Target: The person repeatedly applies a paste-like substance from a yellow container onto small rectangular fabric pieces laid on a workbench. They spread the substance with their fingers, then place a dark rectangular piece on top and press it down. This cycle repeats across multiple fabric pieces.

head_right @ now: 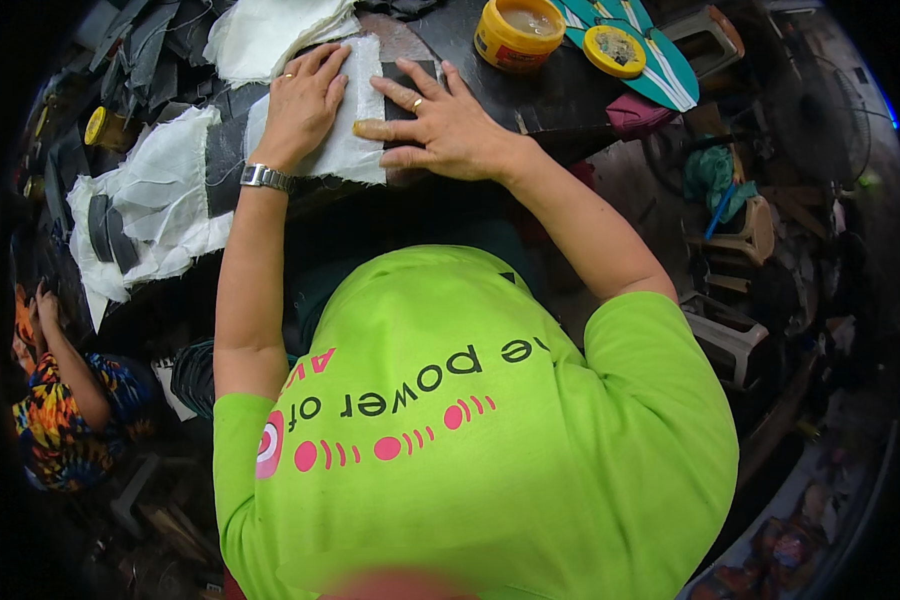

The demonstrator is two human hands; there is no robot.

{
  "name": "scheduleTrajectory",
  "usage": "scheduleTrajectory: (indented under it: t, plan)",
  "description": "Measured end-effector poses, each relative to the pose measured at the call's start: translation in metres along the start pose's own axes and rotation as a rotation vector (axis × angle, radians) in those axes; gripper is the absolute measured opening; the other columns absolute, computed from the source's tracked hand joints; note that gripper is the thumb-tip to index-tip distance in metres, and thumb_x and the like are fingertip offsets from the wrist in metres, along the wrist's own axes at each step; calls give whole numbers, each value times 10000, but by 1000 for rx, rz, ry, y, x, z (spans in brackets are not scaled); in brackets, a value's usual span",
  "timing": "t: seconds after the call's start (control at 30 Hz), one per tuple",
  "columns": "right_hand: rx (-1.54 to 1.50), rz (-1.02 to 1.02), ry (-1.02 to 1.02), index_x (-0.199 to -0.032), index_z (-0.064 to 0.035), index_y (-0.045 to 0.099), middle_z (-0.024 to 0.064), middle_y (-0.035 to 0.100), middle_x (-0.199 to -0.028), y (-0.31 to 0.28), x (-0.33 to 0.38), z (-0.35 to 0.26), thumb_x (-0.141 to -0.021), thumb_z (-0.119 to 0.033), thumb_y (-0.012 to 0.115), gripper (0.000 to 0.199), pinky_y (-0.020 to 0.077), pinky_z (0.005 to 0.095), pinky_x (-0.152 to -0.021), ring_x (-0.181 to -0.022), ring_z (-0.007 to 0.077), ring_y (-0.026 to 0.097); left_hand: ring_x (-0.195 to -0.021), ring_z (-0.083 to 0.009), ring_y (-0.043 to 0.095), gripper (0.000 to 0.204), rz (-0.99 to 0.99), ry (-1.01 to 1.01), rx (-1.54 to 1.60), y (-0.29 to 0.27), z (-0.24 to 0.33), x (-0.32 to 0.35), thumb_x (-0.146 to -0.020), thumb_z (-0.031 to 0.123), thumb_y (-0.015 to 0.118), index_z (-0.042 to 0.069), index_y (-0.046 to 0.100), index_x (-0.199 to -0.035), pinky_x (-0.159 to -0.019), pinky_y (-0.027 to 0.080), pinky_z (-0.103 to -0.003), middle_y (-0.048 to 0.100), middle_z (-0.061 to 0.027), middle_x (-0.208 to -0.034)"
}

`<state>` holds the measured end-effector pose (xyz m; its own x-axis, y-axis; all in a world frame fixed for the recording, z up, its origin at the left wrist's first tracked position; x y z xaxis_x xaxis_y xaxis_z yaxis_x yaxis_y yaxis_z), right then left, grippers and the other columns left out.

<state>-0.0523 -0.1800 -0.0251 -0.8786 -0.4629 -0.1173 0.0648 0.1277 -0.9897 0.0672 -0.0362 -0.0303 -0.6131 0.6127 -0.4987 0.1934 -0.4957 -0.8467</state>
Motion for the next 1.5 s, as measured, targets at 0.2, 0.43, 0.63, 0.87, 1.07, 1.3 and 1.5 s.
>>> scheduleTrajectory:
  t: [0.2, 0.43, 0.63, 0.87, 1.07, 1.3, 1.5]
  plan:
    - [-29, 79, -113, -1420, -453, 495, 49, 256, -1637, -2, 35, -43, -923, -686, 435, 553, 66, 647, -1187, -1533, 318, 105, -1272, -255, 507, 416, 0, -6, -28, 3, -1, -1, -989, 317, 510, 162, 568, -1371, -1011, 389, -455, 566, -22, -1382]
    - [-440, 422, -87, -1187, -310, 740, 87, 461, -1504, -66, 44, -9, -965, -619, 479, 461, 158, 521, -1184, -1440, 317, 313, -1309, -259, 475, 433, -53, -36, -9, 6, -4, -1, -1012, 349, 470, 165, 553, -1395, -1042, 362, -454, 546, -31, -1410]
    - [49, 532, 388, -1003, -51, 741, 211, 658, -1018, -106, 36, 145, -987, -473, 513, 479, 474, 429, -864, -999, 384, 616, -1321, -252, 456, 430, -51, -77, 28, 7, -3, -1, -1021, 344, 465, 173, 543, -1408, -1060, 335, -442, 534, -33, -1414]
    - [-40, -6, 804, -1253, -169, 673, 174, 632, -1175, -105, 29, 194, -987, -414, 529, 389, 475, 410, -924, -1117, 331, 595, -1359, -241, 420, 443, -80, -102, 14, 9, -3, 1, -1031, 323, 452, 197, 513, -1451, -1083, 297, -411, 494, -33, -1468]
    - [377, -435, 749, -1408, -291, 547, 156, 696, -1102, -94, 46, 136, -1068, -416, 362, 407, 547, 387, -813, -1009, 329, 699, -1305, -233, 464, 440, 3, -82, 17, 5, 1, 1, -989, 335, 518, 165, 559, -1392, -1056, 319, -420, 548, -26, -1402]
    - [-456, 175, 98, -1322, -241, 662, 151, 358, -1563, -36, 10, 46, -1048, -551, 336, 527, 249, 471, -1173, -1407, 355, 358, -1341, -245, 439, 476, -48, -86, 10, 4, 1, 1, -1002, 378, 515, 188, 526, -1438, -1070, 316, -418, 513, -27, -1449]
    - [135, 145, 187, -1524, -356, 383, 71, 183, -1661, 11, -26, 44, -982, -679, 330, 634, 37, 683, -1170, -1539, 329, 68, -1346, -246, 436, 492, -58, -80, -3, 4, 1, 0, -992, 386, 526, 184, 523, -1441, -1073, 317, -420, 513, -34, -1449]
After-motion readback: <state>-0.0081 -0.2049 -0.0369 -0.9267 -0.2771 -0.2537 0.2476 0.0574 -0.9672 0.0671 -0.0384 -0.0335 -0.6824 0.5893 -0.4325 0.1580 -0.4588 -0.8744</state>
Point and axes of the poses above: each hand's wrist, its own x-axis away from the middle knuckle, its own y-axis out of the palm, z = x × y, the point moved 6 cm from there along -x, towards the middle knuckle
